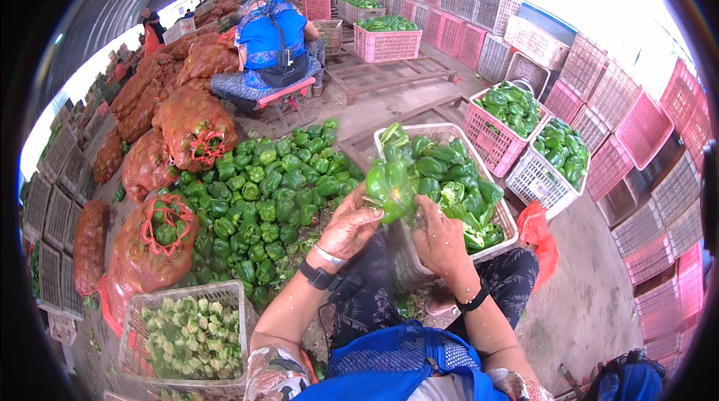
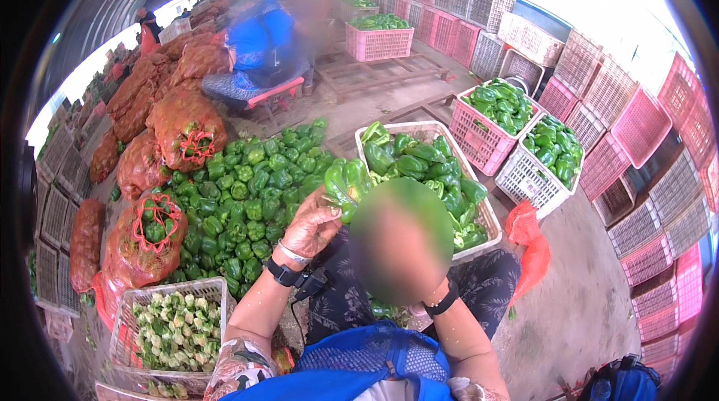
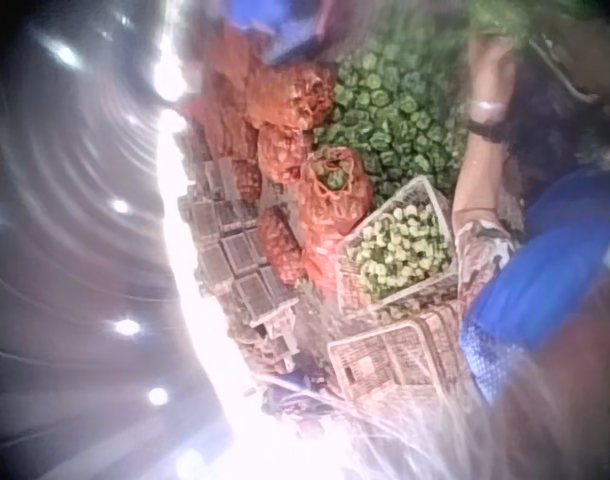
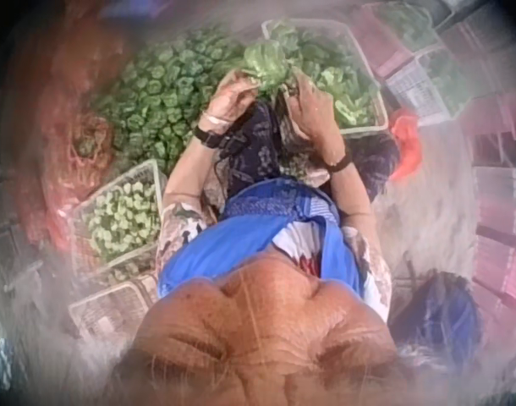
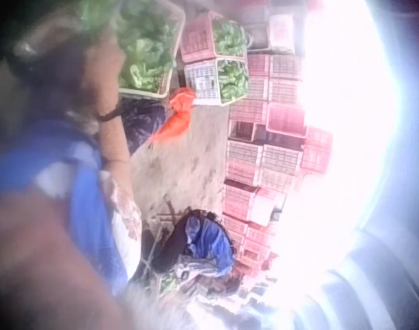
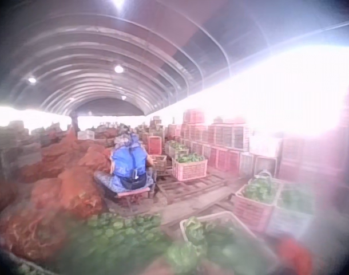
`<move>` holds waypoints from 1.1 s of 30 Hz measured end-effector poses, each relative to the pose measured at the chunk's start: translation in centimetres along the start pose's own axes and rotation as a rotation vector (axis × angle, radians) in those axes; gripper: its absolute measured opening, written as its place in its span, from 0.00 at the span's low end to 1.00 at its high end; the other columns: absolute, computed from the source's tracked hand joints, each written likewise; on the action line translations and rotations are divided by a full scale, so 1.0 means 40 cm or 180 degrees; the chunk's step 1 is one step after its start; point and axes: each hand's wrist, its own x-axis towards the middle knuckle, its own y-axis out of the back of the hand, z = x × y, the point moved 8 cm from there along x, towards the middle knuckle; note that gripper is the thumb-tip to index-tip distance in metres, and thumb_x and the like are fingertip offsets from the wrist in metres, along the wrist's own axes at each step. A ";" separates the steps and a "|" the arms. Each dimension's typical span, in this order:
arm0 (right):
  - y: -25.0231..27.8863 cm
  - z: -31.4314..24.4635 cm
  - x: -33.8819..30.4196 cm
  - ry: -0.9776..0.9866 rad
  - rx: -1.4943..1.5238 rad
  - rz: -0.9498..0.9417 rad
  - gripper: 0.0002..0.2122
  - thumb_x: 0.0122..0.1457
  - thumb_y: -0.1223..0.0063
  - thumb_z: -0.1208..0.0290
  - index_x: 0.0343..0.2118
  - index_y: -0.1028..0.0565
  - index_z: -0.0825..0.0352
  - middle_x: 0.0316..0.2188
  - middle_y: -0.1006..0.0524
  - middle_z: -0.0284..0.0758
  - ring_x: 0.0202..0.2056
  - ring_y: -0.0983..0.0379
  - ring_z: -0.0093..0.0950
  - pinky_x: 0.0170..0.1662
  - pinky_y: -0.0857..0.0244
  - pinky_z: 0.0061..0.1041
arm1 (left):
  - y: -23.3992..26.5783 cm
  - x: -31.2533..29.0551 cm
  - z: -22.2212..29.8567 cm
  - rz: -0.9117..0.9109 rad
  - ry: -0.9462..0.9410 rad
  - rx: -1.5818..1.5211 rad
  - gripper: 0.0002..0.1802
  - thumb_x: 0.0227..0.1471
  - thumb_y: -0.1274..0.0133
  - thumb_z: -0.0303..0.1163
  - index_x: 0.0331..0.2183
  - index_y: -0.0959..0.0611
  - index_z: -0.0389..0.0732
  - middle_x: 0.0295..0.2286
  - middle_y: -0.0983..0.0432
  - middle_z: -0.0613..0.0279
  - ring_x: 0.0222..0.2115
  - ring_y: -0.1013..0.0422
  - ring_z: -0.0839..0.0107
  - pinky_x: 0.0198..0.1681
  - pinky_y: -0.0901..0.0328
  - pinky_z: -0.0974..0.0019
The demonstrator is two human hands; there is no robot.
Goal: The person sorts green bell peppers, cutting away damaged parts with a knife and placing the cleaned peppers into a white plastic crate.
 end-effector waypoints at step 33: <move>-0.295 -0.024 0.162 0.1822 -0.1271 -0.0618 0.27 0.47 0.53 0.74 0.55 0.36 0.65 0.37 0.27 0.40 0.25 0.25 0.32 0.26 0.31 0.29 | 0.180 -0.221 0.057 0.1432 -0.0176 -0.0141 0.13 0.52 0.47 0.32 0.39 0.24 0.35 0.33 0.23 0.56 0.29 0.27 0.66 0.30 0.32 0.66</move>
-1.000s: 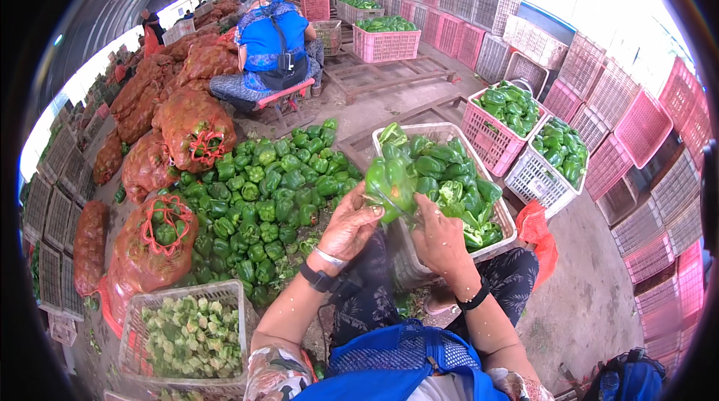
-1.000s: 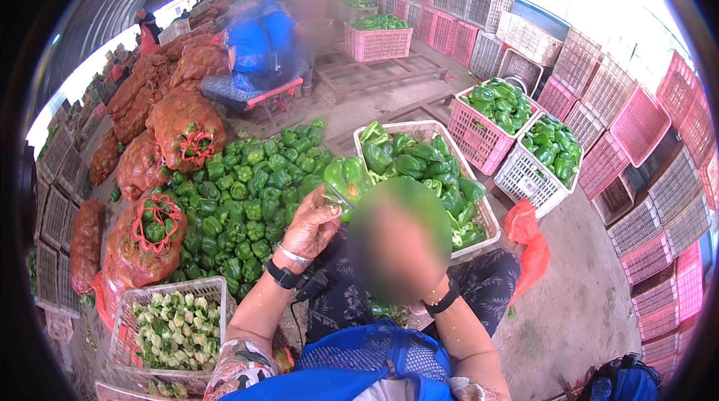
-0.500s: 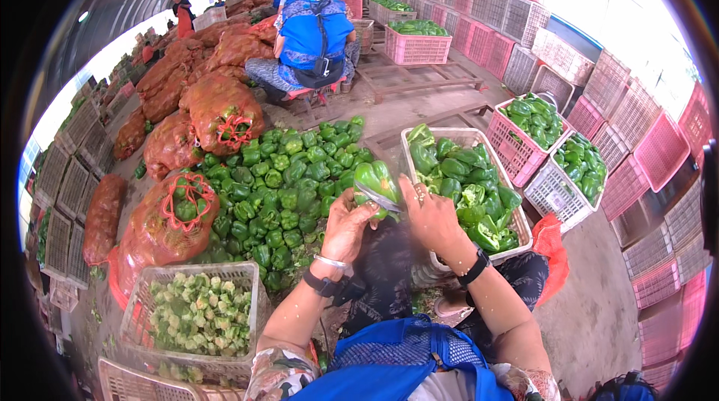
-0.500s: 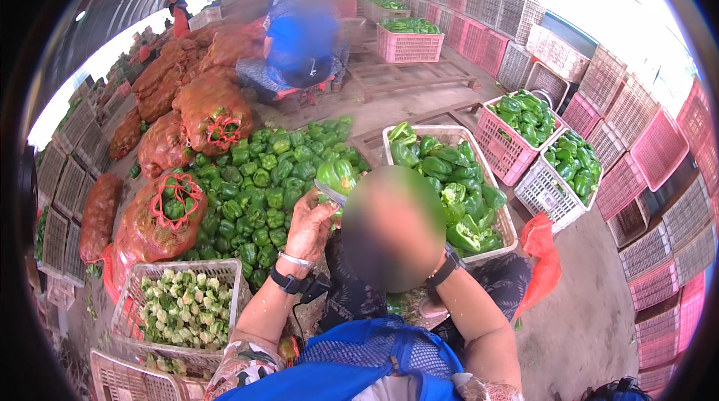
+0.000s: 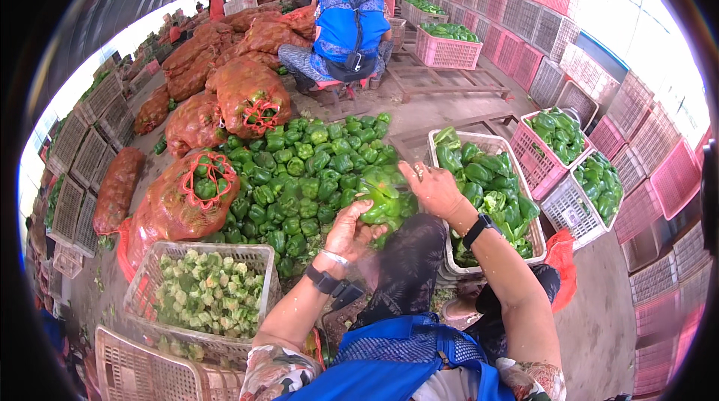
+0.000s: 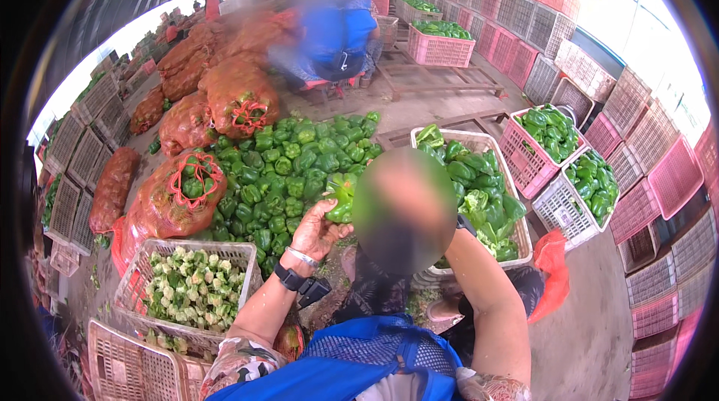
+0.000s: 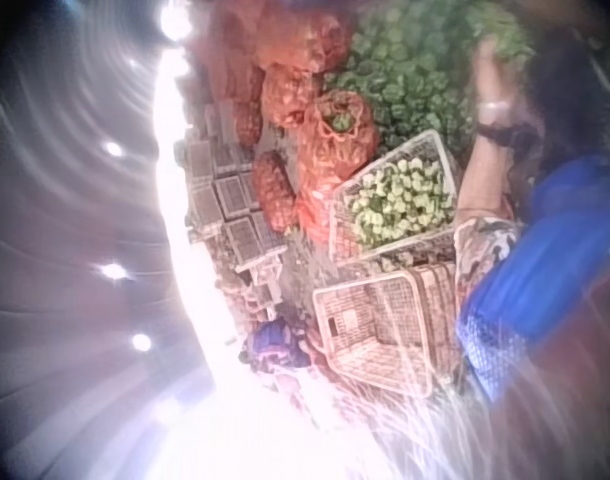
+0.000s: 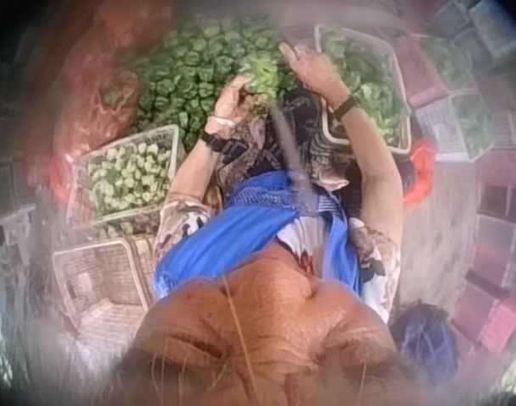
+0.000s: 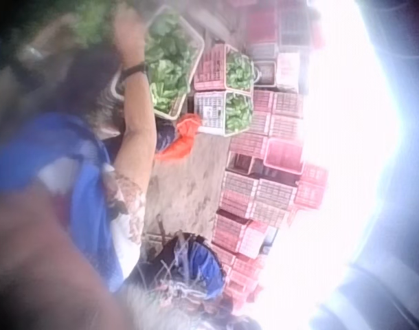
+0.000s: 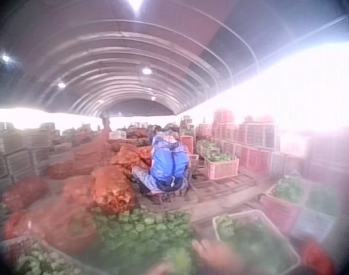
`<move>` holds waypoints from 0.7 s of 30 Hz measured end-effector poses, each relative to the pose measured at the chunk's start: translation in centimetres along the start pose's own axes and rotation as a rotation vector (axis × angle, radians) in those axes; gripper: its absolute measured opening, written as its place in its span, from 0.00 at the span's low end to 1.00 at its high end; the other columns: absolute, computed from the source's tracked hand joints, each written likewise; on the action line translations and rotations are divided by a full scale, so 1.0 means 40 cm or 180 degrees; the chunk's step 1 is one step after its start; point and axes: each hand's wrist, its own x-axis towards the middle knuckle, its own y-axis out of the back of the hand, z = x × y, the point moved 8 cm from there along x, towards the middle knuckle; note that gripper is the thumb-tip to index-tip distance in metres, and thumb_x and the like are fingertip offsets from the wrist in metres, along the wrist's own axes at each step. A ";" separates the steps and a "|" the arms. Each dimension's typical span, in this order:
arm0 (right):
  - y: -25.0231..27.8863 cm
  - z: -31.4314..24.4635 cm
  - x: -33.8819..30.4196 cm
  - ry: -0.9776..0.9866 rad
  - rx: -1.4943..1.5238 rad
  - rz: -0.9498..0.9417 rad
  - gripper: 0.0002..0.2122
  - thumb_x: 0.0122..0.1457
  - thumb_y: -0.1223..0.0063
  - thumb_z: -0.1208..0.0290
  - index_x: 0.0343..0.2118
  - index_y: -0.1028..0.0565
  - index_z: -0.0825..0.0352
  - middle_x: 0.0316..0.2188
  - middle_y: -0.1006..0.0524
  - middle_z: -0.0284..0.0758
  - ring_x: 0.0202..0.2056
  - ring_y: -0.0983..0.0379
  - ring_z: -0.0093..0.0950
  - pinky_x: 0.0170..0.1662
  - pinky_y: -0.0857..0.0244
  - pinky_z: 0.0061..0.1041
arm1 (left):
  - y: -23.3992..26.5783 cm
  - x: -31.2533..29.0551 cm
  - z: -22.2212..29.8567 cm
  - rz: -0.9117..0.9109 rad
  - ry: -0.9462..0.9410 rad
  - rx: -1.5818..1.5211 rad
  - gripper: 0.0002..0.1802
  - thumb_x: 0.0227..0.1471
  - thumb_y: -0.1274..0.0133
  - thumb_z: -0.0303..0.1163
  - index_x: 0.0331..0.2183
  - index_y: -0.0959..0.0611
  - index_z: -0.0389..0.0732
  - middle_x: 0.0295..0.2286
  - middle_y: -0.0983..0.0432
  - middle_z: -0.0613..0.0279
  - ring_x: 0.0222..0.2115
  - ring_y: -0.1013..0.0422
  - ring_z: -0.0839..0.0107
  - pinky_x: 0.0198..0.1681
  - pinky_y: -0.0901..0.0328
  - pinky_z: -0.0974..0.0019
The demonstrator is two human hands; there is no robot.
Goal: The person sorts green bell peppers, cutting away damaged parts with a knife and placing the cleaned peppers into a white plastic crate.
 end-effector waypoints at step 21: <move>0.042 0.088 -0.206 -0.3274 0.4373 0.0461 0.21 0.55 0.44 0.60 0.45 0.27 0.72 0.19 0.29 0.28 0.17 0.35 0.18 0.21 0.38 0.20 | -0.165 0.100 -0.074 -0.0869 -0.0327 0.0030 0.20 0.48 0.44 0.28 0.44 0.25 0.34 0.38 0.24 0.59 0.40 0.29 0.68 0.44 0.35 0.64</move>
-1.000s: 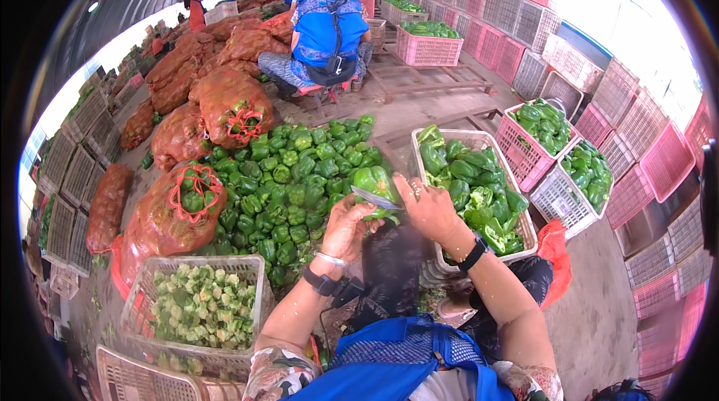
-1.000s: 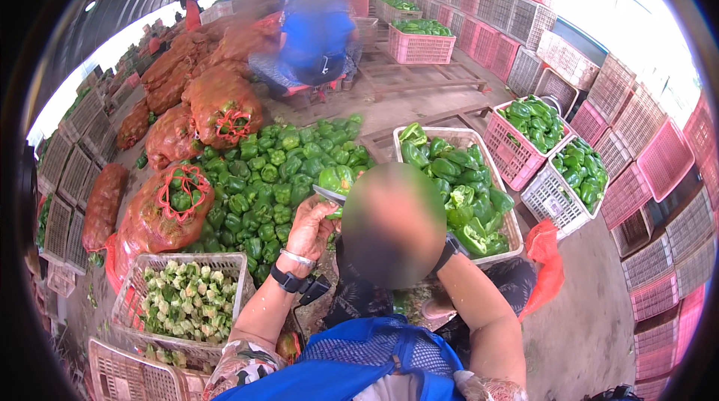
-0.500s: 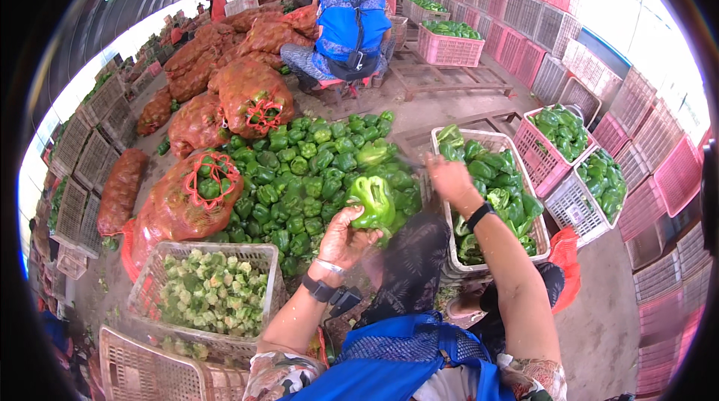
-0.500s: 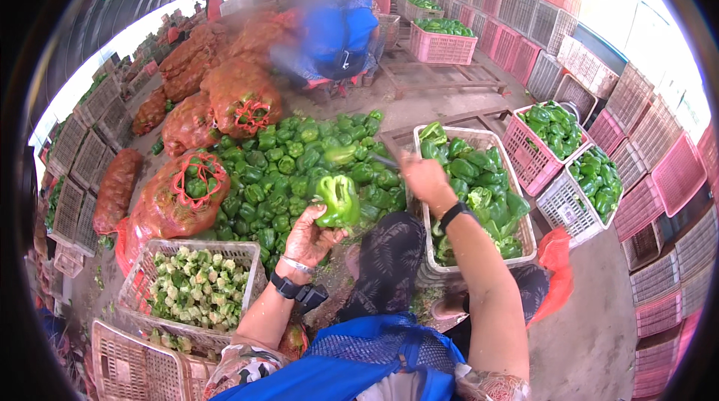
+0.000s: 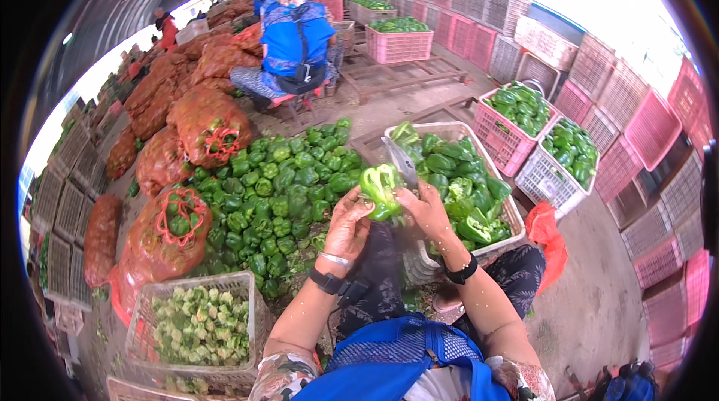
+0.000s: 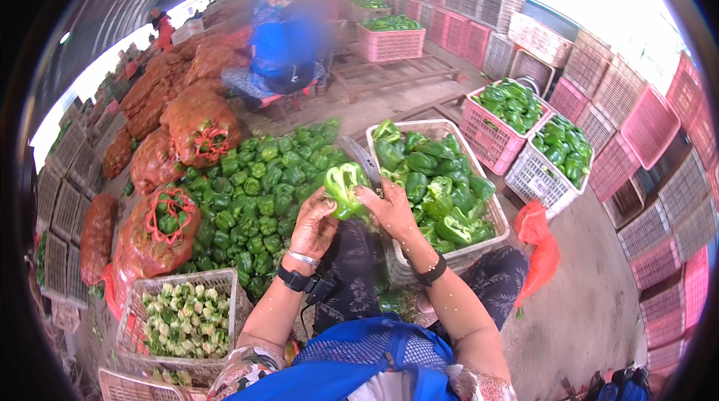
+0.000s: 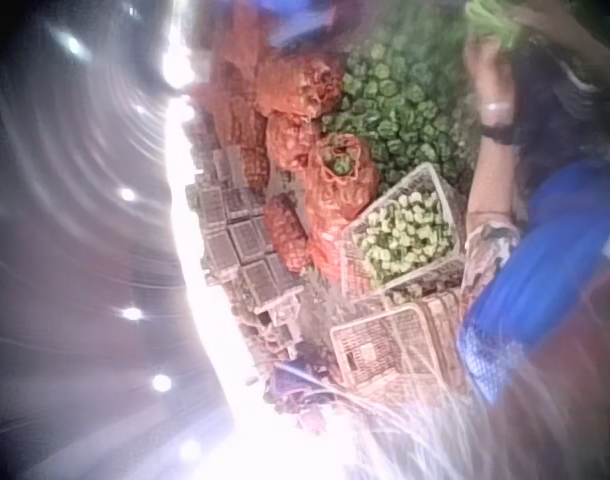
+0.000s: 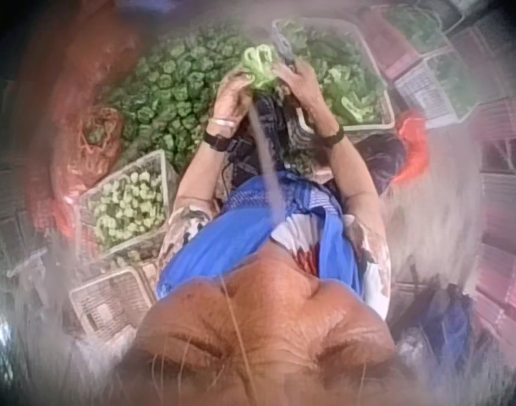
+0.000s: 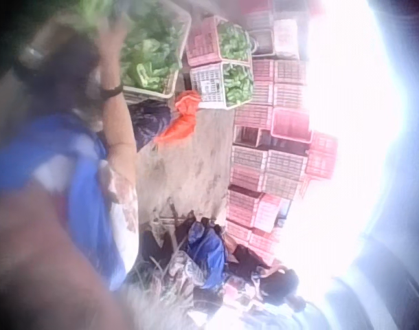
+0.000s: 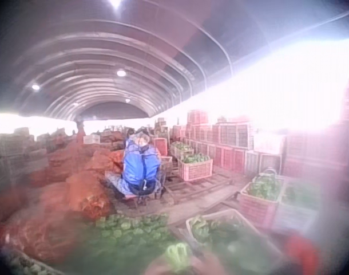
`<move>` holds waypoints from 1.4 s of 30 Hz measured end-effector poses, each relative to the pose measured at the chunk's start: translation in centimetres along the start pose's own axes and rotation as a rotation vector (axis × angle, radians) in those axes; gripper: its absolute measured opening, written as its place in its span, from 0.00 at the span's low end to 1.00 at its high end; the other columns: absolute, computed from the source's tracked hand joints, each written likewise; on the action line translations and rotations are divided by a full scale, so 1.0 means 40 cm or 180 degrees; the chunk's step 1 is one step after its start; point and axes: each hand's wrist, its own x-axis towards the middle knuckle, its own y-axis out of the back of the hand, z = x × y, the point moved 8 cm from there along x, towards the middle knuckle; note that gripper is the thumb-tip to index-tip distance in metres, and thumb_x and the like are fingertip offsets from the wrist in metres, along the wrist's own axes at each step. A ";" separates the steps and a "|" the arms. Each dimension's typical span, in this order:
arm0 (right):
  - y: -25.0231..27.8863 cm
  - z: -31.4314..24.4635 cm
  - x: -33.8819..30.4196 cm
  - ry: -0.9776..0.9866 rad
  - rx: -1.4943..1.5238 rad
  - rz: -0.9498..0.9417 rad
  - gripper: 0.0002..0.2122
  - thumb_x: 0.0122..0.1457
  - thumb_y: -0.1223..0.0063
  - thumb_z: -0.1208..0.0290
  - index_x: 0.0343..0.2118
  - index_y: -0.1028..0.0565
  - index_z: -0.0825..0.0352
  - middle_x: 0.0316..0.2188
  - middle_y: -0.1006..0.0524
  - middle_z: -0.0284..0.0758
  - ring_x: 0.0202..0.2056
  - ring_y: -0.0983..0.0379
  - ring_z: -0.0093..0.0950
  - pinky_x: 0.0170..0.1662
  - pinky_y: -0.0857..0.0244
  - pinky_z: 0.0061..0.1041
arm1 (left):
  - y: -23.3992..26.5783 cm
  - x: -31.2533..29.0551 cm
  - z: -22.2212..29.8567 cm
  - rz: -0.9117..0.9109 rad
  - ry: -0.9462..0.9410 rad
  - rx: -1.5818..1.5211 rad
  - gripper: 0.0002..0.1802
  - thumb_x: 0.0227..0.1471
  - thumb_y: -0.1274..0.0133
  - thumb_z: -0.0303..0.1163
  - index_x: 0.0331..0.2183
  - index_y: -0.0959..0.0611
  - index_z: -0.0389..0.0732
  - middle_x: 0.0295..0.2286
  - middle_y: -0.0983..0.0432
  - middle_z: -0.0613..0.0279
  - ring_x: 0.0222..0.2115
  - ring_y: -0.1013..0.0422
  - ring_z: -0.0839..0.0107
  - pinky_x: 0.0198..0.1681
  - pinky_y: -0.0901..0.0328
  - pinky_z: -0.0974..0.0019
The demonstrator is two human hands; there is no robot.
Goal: The person sorts green bell peppers, cutting away damaged parts with a knife and placing the cleaned peppers into a white plastic crate.
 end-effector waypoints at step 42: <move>0.243 0.059 -0.239 0.1225 -0.3171 0.1308 0.24 0.48 0.51 0.76 0.51 0.36 0.71 0.31 0.27 0.45 0.22 0.28 0.43 0.25 0.33 0.38 | -0.183 0.183 -0.231 -0.0094 -0.0010 0.0790 0.15 0.58 0.58 0.28 0.47 0.29 0.37 0.39 0.28 0.61 0.37 0.29 0.71 0.39 0.33 0.68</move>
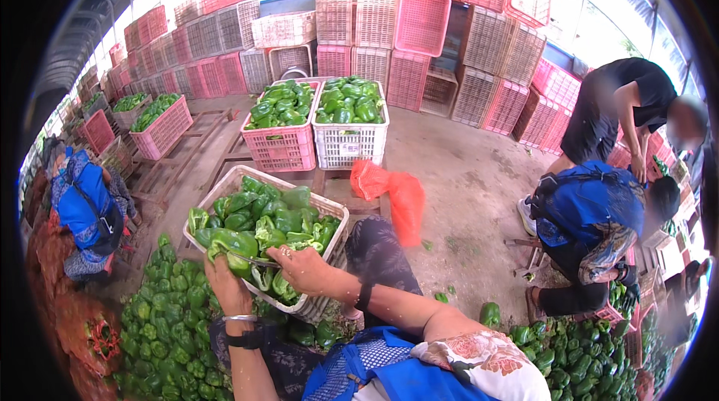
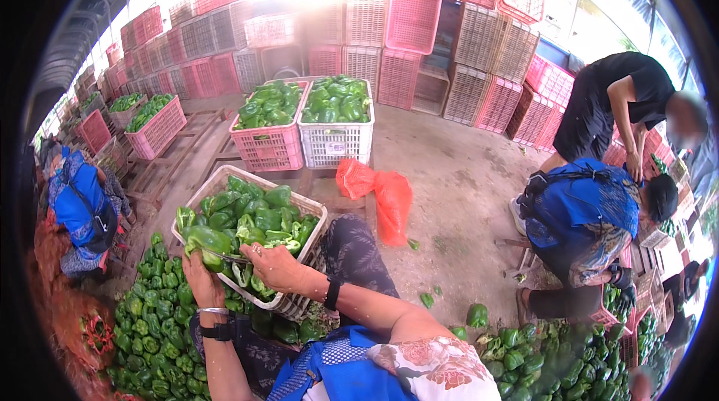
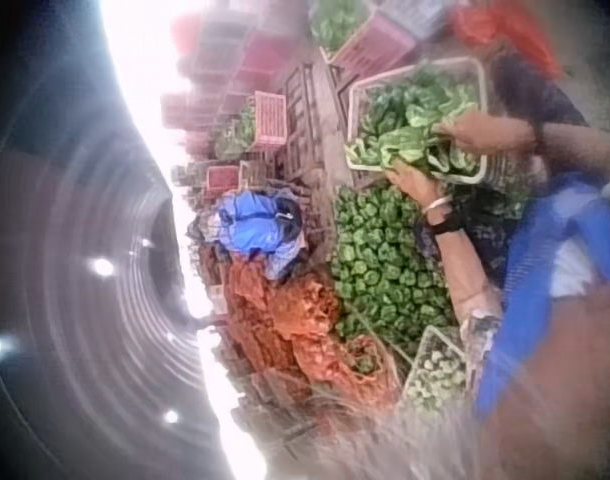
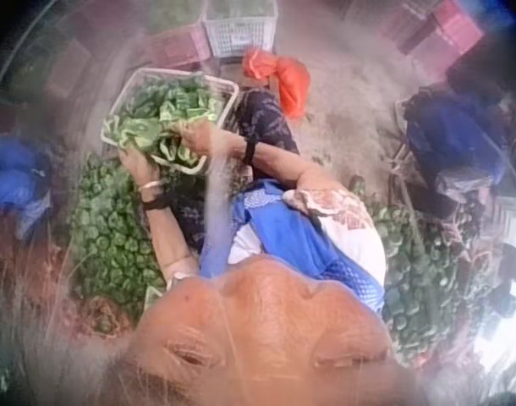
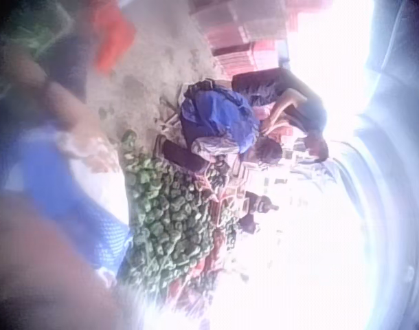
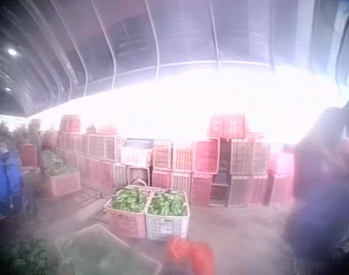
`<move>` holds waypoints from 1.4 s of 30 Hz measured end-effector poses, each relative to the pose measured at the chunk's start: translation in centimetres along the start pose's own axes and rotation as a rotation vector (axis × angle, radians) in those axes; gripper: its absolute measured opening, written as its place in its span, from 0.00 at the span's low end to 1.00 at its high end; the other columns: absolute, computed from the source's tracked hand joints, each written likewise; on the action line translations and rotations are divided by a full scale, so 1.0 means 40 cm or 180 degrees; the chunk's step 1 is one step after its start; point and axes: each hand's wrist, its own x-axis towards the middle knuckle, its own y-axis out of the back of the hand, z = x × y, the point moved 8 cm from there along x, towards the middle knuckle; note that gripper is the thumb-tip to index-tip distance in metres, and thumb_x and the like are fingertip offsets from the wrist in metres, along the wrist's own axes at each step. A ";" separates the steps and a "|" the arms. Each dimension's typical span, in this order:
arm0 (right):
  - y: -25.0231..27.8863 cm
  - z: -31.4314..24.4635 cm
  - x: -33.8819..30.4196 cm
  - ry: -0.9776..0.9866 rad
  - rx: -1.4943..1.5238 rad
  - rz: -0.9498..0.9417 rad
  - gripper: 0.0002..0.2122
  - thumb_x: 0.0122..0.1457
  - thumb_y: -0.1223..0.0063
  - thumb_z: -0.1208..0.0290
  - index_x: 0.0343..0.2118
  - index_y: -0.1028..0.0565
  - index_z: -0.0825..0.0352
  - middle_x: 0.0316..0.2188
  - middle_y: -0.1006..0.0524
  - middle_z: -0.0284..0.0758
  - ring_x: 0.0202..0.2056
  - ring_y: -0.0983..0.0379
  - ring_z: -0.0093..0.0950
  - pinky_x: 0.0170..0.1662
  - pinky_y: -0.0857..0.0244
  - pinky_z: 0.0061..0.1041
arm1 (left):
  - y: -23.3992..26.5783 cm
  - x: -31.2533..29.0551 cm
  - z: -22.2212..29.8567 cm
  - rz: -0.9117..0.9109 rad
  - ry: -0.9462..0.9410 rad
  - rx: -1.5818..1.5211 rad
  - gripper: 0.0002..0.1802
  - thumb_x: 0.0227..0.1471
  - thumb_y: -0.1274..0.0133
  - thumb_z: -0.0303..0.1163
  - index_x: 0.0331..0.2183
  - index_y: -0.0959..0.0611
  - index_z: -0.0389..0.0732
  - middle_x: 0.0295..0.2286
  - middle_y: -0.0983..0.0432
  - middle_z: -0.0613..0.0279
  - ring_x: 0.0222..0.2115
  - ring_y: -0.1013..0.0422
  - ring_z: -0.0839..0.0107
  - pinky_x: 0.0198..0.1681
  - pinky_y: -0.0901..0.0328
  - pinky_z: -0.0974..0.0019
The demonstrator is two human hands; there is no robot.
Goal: The person sorts green bell peppers, cutting away damaged parts with a knife and placing the cleaned peppers into a white plastic crate.
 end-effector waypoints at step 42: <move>0.004 0.202 -0.095 -0.2348 0.3553 0.0277 0.21 0.45 0.40 0.65 0.42 0.27 0.70 0.17 0.31 0.28 0.15 0.39 0.17 0.18 0.44 0.19 | 0.085 0.030 -0.331 -0.1319 0.0913 0.0993 0.21 0.59 0.56 0.34 0.52 0.34 0.35 0.48 0.38 0.55 0.43 0.31 0.65 0.41 0.30 0.63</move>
